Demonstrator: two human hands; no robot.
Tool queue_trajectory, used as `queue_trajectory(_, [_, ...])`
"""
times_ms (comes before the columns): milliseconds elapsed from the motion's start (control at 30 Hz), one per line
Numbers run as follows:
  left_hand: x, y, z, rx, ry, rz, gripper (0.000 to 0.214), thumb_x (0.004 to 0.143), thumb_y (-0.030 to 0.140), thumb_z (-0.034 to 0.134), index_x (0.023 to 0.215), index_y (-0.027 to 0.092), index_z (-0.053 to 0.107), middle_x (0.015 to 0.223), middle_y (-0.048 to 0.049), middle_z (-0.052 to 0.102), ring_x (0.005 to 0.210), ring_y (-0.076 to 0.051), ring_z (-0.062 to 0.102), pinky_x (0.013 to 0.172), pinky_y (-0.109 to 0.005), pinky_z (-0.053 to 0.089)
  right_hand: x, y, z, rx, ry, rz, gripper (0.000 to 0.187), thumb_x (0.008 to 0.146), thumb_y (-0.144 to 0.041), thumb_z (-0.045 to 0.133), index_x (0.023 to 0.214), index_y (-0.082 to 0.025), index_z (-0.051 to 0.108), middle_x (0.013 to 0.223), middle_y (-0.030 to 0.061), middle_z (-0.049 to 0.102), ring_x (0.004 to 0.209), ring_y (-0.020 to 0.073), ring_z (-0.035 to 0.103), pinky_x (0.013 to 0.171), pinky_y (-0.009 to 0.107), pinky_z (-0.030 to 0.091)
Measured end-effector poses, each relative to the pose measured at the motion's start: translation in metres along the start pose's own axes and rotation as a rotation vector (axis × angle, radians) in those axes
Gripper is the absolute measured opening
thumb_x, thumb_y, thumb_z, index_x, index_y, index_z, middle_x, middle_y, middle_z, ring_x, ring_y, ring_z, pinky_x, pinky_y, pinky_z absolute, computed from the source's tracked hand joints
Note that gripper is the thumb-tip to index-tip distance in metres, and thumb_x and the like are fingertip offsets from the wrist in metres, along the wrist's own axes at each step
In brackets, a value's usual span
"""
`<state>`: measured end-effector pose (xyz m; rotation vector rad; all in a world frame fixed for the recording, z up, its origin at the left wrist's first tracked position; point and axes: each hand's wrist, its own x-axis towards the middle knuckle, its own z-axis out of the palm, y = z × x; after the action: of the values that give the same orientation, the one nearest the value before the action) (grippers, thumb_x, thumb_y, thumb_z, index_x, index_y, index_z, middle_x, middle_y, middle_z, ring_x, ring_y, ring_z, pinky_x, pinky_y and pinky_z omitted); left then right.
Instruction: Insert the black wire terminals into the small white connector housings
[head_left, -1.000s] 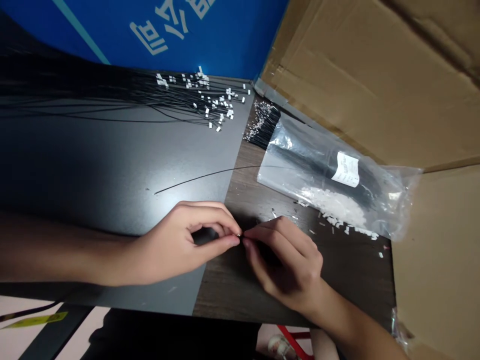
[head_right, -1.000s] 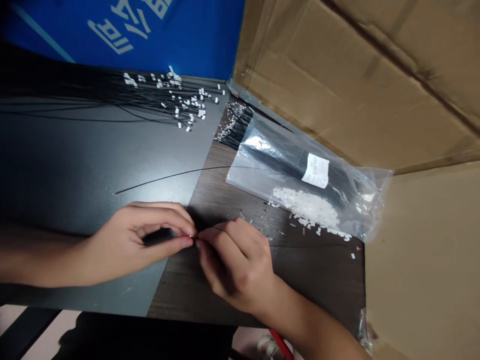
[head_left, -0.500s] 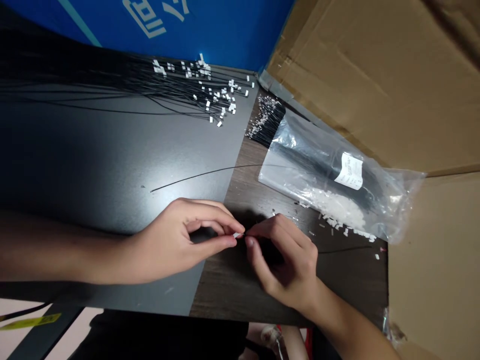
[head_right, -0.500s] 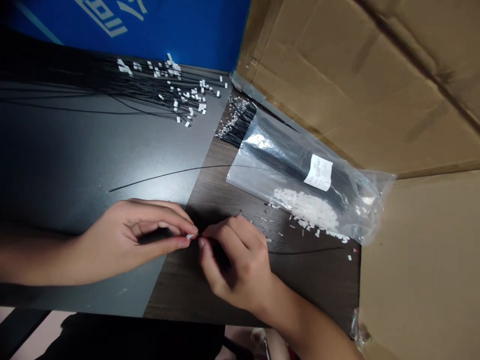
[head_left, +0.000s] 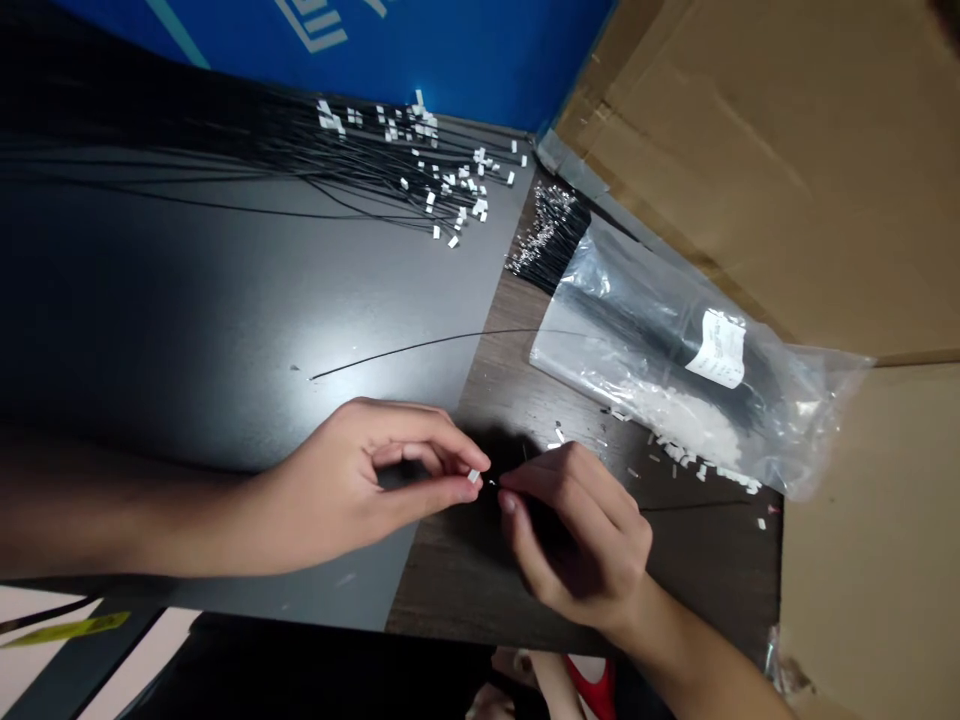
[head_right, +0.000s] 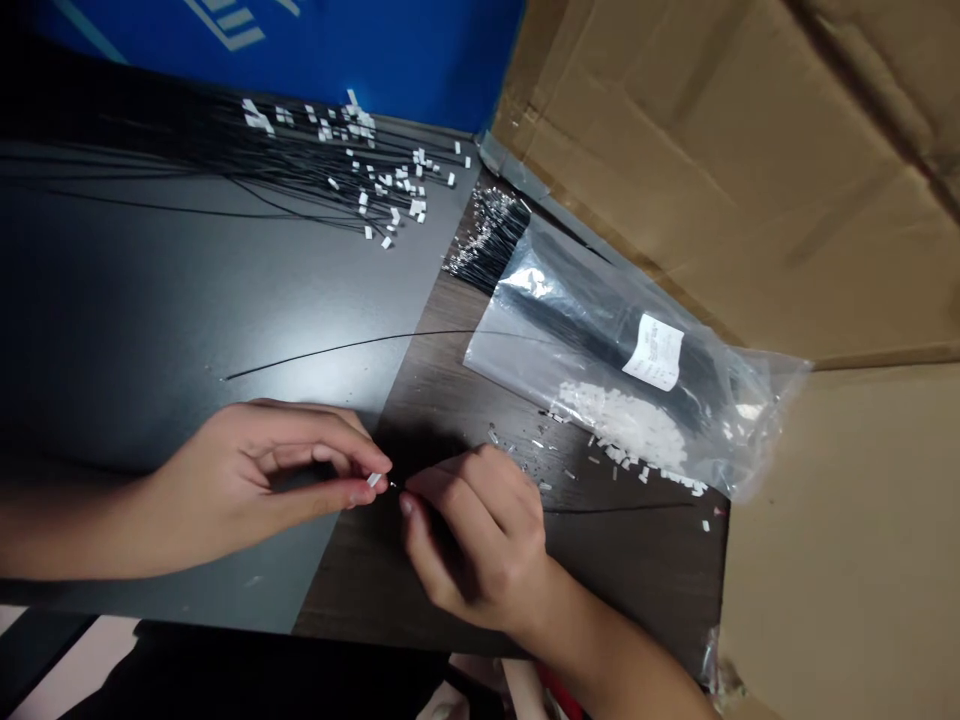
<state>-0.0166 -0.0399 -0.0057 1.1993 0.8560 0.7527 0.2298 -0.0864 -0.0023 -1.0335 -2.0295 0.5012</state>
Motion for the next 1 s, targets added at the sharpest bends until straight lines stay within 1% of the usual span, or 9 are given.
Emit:
queue_trajectory(167, [-0.0019, 0.0021, 0.0001, -0.034, 0.008, 0.004, 0.013, 0.094, 0.014, 0.091, 0.104, 0.022, 0.095, 0.1, -0.0014, 0.094, 0.091, -0.012, 0.091, 0.088, -0.011, 0.071, 0.0, -0.0028, -0.0013, -0.007, -0.016, -0.028, 0.028, 0.104, 0.004, 0.07, 0.12, -0.018, 0.076, 0.091, 0.0056, 0.081, 0.075, 0.0186, 0.07, 0.066, 0.035, 0.056])
queue_trajectory(333, [-0.0016, 0.0022, 0.0007, -0.075, -0.014, 0.05, 0.014, 0.095, 0.011, 0.089, 0.104, 0.019, 0.096, 0.1, -0.0027, 0.093, 0.091, -0.011, 0.09, 0.088, -0.01, 0.07, 0.002, -0.0045, -0.0024, -0.017, -0.018, -0.017, 0.028, 0.104, 0.005, 0.07, 0.119, -0.018, 0.076, 0.091, 0.005, 0.081, 0.075, 0.0177, 0.07, 0.066, 0.034, 0.057])
queue_trajectory(533, [-0.0019, 0.0007, 0.003, -0.035, -0.026, 0.093, 0.014, 0.095, 0.012, 0.09, 0.104, 0.02, 0.097, 0.099, -0.0026, 0.092, 0.09, -0.01, 0.089, 0.088, -0.01, 0.069, 0.002, -0.0042, -0.002, -0.04, -0.006, -0.016, 0.027, 0.104, 0.003, 0.071, 0.118, -0.02, 0.076, 0.09, 0.0041, 0.08, 0.074, 0.0172, 0.07, 0.066, 0.033, 0.057])
queue_trajectory(667, [-0.0011, -0.0024, 0.0054, -0.01, -0.03, 0.128, 0.015, 0.095, 0.012, 0.088, 0.104, 0.02, 0.097, 0.099, -0.0027, 0.092, 0.09, -0.01, 0.088, 0.087, -0.01, 0.069, 0.001, -0.0034, -0.002, -0.038, -0.016, -0.021, 0.03, 0.104, 0.002, 0.07, 0.12, -0.022, 0.076, 0.09, 0.0039, 0.081, 0.074, 0.0183, 0.071, 0.065, 0.034, 0.058])
queue_trajectory(900, [0.0001, -0.0049, 0.0045, -0.049, -0.022, 0.077, 0.011, 0.093, 0.015, 0.091, 0.103, 0.019, 0.096, 0.101, -0.0044, 0.094, 0.093, -0.013, 0.089, 0.091, -0.015, 0.072, 0.0011, -0.0041, -0.0029, -0.049, -0.023, -0.04, 0.028, 0.103, 0.003, 0.07, 0.118, -0.02, 0.075, 0.091, 0.0046, 0.08, 0.076, 0.0174, 0.071, 0.067, 0.032, 0.058])
queue_trajectory(1000, [0.0009, -0.0035, 0.0021, -0.055, -0.04, 0.046, 0.011, 0.093, 0.018, 0.091, 0.103, 0.019, 0.096, 0.102, -0.0047, 0.094, 0.095, -0.014, 0.091, 0.092, -0.016, 0.073, 0.0016, -0.0045, -0.0024, -0.058, -0.014, -0.032, 0.026, 0.103, 0.003, 0.071, 0.117, -0.019, 0.076, 0.091, 0.0043, 0.08, 0.075, 0.0166, 0.071, 0.067, 0.032, 0.058])
